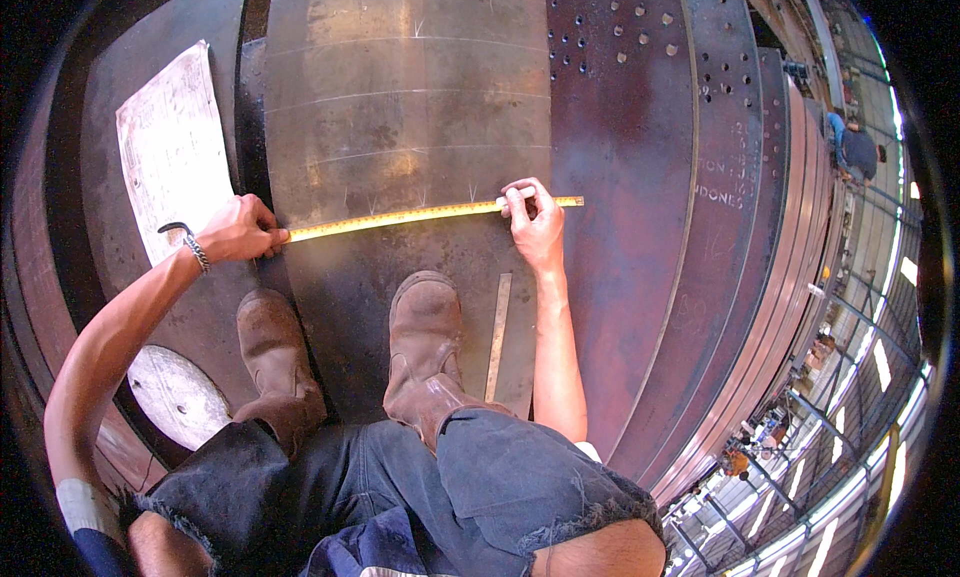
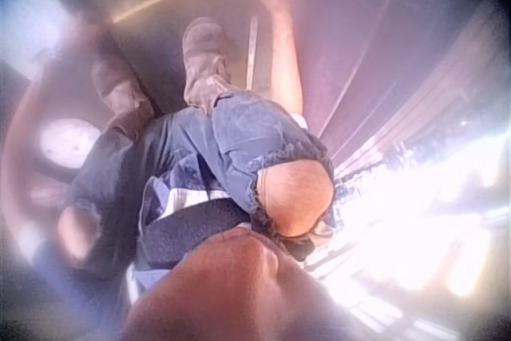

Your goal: The person measures a large metal sheet using a tape measure and marks measurements with chalk. They repeatedly measure different sections and make marks on the sheet's surface.

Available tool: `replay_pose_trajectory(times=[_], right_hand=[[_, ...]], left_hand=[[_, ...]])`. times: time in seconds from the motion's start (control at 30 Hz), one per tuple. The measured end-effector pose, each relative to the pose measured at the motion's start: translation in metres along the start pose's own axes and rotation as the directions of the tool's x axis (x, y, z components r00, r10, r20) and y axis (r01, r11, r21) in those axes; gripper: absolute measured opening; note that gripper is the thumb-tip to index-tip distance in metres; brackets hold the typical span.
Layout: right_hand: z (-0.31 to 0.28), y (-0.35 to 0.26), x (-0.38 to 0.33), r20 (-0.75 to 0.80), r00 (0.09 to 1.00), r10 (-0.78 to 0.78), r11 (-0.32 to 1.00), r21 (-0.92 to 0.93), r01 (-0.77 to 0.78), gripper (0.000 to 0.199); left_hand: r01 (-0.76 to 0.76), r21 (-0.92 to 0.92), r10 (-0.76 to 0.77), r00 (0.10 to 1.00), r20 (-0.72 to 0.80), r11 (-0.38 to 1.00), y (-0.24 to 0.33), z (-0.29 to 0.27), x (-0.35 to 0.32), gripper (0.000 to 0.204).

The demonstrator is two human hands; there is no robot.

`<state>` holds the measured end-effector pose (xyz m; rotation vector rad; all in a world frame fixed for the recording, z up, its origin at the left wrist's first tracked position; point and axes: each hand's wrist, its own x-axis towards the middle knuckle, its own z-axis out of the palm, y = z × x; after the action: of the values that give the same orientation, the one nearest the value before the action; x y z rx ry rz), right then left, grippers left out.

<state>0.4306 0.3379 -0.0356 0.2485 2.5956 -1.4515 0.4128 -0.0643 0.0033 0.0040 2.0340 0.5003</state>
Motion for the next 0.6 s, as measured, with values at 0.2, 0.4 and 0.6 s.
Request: replay_pose_trajectory(times=[0.2,0.4,0.6], right_hand=[[0.0013,-0.0008,-0.0007,0.014,1.0,0.023,1.0,-0.019,-0.022,0.01],[-0.0019,-0.0021,0.001,-0.024,1.0,-0.004,1.0,-0.013,0.004,0.01],[-0.0032,0.0008,0.0004,-0.024,1.0,0.007,0.999,-0.041,-0.008,0.011]], left_hand=[[0.011,0.0,-0.011,1.0,0.008,1.0,0.0016,-0.0004,0.0003,0.026],[0.004,-0.024,-0.004,1.0,0.009,1.0,-0.0022,0.001,0.001,0.026],[0.01,-0.002,-0.01,1.0,0.005,1.0,0.002,-0.0004,0.0003,0.026]])
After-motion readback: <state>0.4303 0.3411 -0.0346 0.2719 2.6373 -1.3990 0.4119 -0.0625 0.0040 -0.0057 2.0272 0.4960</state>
